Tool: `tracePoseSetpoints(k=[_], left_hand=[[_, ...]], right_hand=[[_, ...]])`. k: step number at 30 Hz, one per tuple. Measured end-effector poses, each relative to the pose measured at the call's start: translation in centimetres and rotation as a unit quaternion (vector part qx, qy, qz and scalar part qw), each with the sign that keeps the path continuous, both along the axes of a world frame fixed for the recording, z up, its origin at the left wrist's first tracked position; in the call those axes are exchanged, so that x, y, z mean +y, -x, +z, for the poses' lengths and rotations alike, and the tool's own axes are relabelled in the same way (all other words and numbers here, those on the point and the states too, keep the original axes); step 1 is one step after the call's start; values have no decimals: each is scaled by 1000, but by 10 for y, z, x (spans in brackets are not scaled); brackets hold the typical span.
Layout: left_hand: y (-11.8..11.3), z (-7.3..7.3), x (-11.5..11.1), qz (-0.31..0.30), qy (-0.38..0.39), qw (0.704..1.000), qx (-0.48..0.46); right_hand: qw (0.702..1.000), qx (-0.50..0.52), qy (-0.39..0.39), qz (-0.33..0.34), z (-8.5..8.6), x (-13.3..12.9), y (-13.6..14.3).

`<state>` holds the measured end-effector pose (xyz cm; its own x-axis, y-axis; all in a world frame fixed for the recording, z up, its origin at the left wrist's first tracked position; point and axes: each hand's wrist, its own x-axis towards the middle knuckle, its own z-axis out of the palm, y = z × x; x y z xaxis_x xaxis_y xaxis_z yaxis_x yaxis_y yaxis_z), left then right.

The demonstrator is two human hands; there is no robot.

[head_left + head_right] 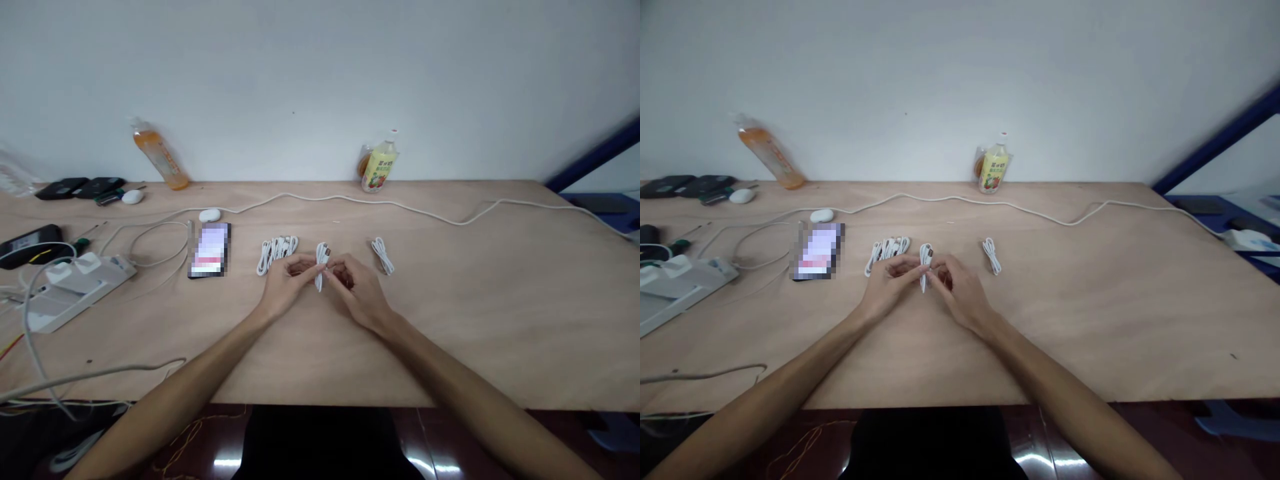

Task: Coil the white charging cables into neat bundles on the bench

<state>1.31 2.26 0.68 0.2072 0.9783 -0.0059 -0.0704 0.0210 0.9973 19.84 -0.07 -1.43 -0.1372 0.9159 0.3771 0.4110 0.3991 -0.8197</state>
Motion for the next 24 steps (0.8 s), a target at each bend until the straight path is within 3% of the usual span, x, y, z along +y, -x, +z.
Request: tracePoseSetpoints(k=[10, 15, 19, 24], left_hand=[[0, -6, 3, 0, 14, 1000, 4], [0, -7, 3, 4, -17, 1000, 22], [1, -8, 3, -2, -32, 999, 26], [2, -6, 3, -13, -34, 999, 25]], right_hand=[[995, -82, -53, -11, -7, 2, -4], [994, -90, -51, -26, -6, 0, -3], [1000, -19, -5, -11, 0, -1, -1], [978, 135, 148, 49, 6, 4, -4]])
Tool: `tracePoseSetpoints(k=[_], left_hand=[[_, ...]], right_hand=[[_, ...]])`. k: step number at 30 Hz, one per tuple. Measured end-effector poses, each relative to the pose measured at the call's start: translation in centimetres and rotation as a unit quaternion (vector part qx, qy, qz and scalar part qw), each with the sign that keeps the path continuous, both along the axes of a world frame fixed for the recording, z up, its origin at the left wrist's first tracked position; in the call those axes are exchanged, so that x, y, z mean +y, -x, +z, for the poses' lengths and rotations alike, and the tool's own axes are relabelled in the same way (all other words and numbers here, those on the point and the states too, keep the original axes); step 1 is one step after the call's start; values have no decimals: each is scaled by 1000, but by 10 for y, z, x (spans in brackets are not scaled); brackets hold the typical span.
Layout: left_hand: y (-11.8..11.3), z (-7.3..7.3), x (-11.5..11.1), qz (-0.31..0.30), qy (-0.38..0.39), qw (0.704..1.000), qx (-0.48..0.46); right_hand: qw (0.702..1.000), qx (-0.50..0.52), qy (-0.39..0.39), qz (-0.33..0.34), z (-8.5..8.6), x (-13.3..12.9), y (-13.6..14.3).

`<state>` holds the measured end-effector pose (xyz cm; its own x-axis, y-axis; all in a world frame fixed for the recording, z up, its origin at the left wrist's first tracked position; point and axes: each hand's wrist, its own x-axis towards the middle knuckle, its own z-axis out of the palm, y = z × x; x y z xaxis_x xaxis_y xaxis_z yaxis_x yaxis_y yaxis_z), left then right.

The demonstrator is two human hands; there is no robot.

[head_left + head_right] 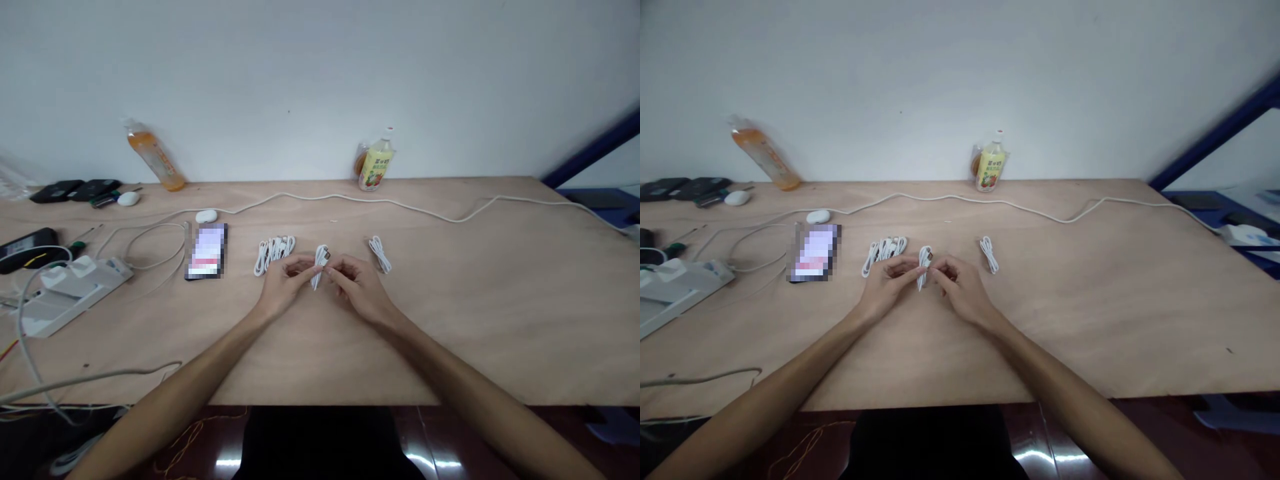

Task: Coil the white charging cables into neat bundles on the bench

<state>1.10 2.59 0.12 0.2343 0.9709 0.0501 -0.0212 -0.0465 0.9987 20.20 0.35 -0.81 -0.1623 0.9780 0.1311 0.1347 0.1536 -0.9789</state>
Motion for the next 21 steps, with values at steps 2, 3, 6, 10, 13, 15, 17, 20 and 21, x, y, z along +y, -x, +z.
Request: tracePoseSetpoints(k=[2, 3, 6, 10, 13, 15, 17, 20, 21], left_hand=[[0, 1, 0, -4, 6, 1000, -3], [0, 1, 0, -6, 10, 1000, -5], [0, 2, 0, -15, 19, 1000, -13], [-1, 2, 0, -30, 35, 999, -26], [-1, 2, 0, -30, 56, 997, -40], [-1, 3, 0, -25, 74, 996, -47], [0, 4, 0, -26, 97, 993, -55], [0, 3, 1, -40, 123, 988, -79], [0, 3, 1, -41, 127, 987, -85]], right_hand=[[997, 46, 59, 21, 2, 3, -2], [994, 61, 83, 27, 2, 4, -3], [984, 90, 145, 40, 5, 6, -7], [977, 106, 178, 59, 6, 8, -10], [983, 85, 146, 70, 6, 8, -11], [992, 50, 88, 71, 6, 6, -10], [998, -5, 12, 53, 6, 4, -9], [991, -94, -93, 4, 4, 0, -8], [987, -114, -117, -7, 3, -1, -7]])
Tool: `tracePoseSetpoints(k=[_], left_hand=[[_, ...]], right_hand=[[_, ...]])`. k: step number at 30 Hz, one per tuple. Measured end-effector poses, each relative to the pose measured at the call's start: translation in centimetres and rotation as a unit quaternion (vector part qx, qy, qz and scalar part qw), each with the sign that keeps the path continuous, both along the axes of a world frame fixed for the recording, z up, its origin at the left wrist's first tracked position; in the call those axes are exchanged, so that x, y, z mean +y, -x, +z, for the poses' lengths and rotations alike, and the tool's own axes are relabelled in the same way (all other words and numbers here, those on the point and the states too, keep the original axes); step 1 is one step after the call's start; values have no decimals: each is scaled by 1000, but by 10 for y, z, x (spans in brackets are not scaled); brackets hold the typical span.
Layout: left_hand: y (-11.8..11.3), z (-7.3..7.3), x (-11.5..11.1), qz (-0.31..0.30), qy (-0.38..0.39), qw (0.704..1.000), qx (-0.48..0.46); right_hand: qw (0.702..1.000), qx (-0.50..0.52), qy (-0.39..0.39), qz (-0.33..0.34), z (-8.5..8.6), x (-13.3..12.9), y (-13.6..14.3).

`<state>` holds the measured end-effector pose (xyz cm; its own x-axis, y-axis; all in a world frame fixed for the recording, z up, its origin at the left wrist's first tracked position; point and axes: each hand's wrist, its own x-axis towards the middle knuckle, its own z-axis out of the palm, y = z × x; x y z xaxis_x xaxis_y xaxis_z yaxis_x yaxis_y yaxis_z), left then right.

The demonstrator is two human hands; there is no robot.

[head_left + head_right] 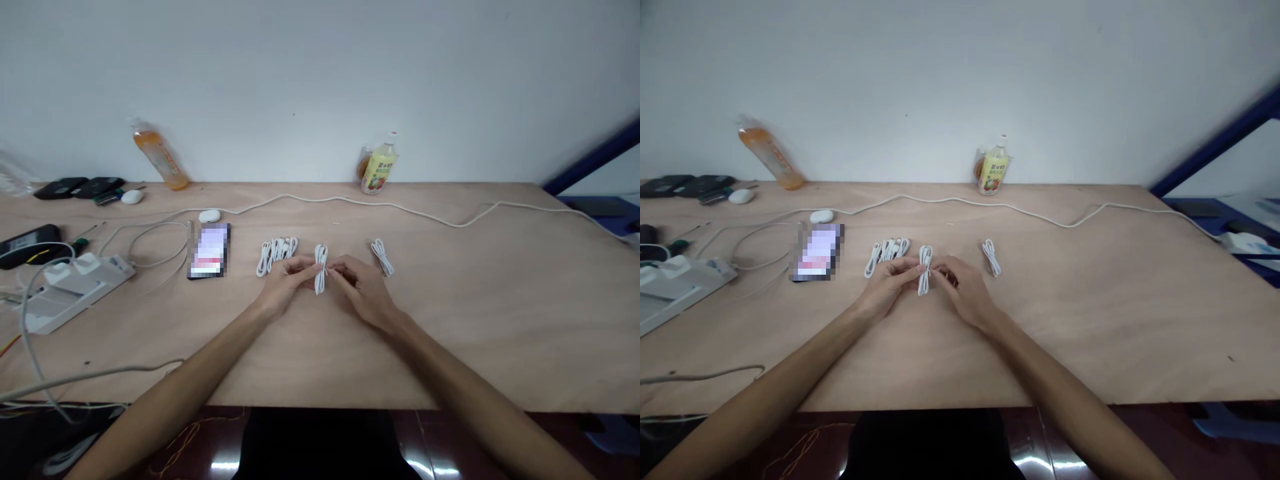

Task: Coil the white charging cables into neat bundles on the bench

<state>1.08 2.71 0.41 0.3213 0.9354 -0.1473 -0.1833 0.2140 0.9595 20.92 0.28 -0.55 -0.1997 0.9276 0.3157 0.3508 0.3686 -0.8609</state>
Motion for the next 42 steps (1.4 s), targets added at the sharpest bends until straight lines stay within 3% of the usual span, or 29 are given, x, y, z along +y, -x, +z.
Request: tracePoseSetpoints(k=[7, 14, 26, 34, 38, 42], left_hand=[[0, -3, 1, -12, 19, 1000, -21], [-1, -7, -1, -12, 15, 1000, -2], [-2, -1, -3, -8, -8, 1000, 18], [-1, 0, -2, -35, -5, 999, 26], [-2, -2, -1, -62, 1, 998, 2], [-3, -4, -2, -74, 23, 996, -52]], right_hand=[[994, -68, -82, -30, -12, 1, -1], [986, -97, -129, -45, -9, 0, 0], [990, -83, -95, -60, -6, -2, 5], [996, 47, 28, -66, -1, -2, 9], [990, 106, 80, -52, -4, 3, 7], [993, 87, 60, -60, -3, 3, 7]])
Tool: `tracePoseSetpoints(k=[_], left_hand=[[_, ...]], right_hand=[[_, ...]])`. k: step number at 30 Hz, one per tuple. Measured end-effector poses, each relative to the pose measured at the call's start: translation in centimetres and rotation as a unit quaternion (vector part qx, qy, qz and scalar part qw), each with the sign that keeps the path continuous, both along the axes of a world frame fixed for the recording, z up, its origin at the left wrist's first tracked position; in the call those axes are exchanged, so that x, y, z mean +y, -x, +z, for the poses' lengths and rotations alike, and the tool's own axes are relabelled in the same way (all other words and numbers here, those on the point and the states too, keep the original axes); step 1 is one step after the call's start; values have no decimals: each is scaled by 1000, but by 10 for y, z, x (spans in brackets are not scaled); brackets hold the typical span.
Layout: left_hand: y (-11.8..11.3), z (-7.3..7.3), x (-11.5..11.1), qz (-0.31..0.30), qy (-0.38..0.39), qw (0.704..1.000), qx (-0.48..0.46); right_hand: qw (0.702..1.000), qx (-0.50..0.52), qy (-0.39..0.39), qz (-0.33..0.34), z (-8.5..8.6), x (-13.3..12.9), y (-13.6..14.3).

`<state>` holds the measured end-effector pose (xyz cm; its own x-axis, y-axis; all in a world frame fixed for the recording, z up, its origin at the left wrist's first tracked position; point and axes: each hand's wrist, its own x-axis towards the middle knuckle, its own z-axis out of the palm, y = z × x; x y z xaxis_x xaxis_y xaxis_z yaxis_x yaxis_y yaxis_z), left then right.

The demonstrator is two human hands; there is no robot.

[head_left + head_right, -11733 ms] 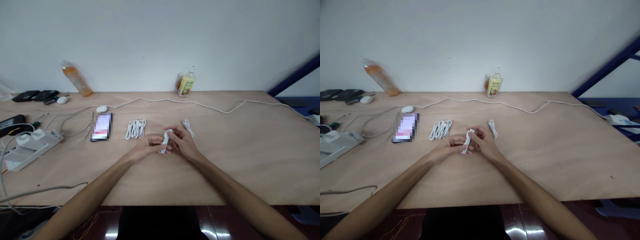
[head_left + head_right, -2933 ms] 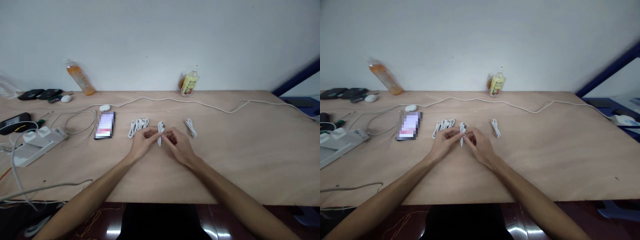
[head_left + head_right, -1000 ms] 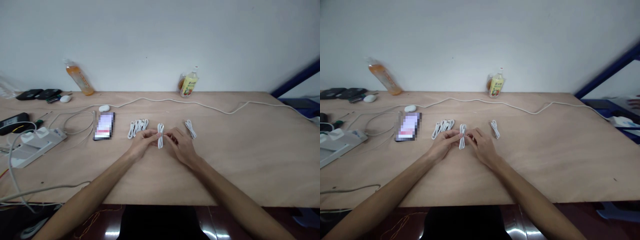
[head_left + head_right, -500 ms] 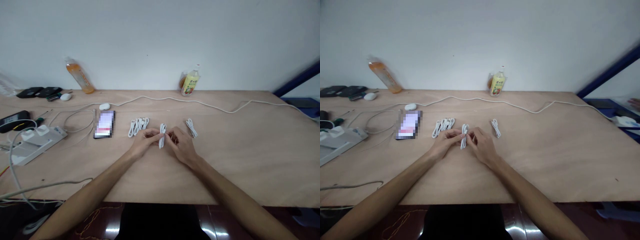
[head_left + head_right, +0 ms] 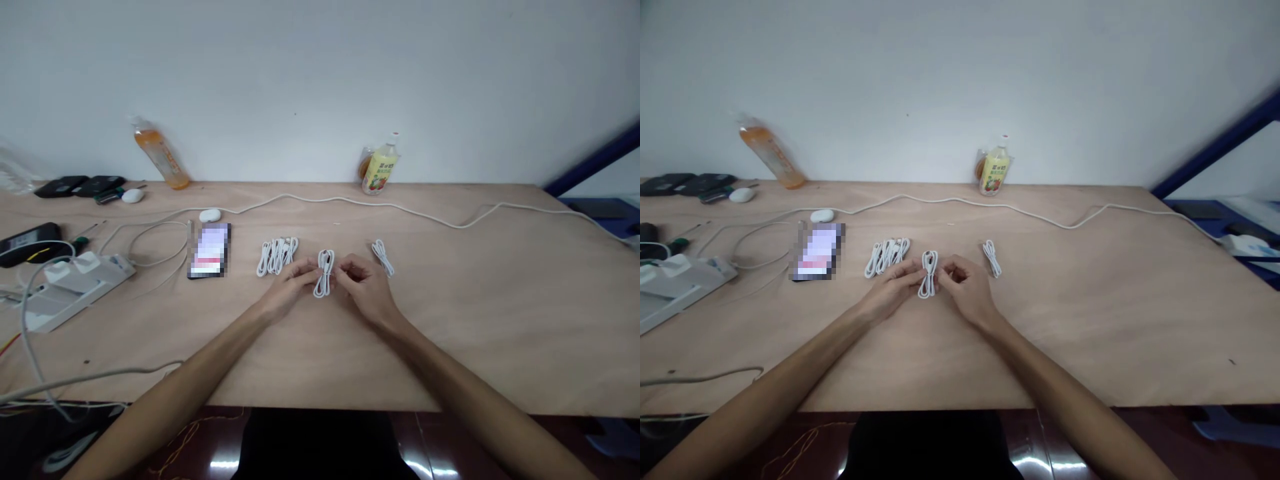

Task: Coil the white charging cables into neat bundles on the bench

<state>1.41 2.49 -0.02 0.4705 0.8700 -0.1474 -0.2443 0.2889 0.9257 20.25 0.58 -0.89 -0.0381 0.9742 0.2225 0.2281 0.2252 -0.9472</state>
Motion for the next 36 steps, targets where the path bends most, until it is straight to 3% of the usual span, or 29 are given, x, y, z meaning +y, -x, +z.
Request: tracePoseSetpoints(k=[7, 11, 20, 26, 32, 36], left_hand=[[-2, 1, -1, -23, 97, 992, -79], [-2, 7, -2, -56, 125, 987, -81], [3, 12, -3, -129, 83, 987, -47], [4, 15, -3, -222, 79, 972, -23], [6, 24, -8, -333, 123, 935, -15], [6, 22, -7, -316, 128, 940, -24]], right_hand=[[995, -59, -82, -21, 4, -6, 3], [999, -10, -35, -1, 2, -7, 5], [990, 93, 95, 55, -1, -4, 6], [975, 151, 139, 84, 0, -3, 9], [967, 185, 162, 64, 3, -2, 11], [969, 213, 124, 8, 6, -1, 9]])
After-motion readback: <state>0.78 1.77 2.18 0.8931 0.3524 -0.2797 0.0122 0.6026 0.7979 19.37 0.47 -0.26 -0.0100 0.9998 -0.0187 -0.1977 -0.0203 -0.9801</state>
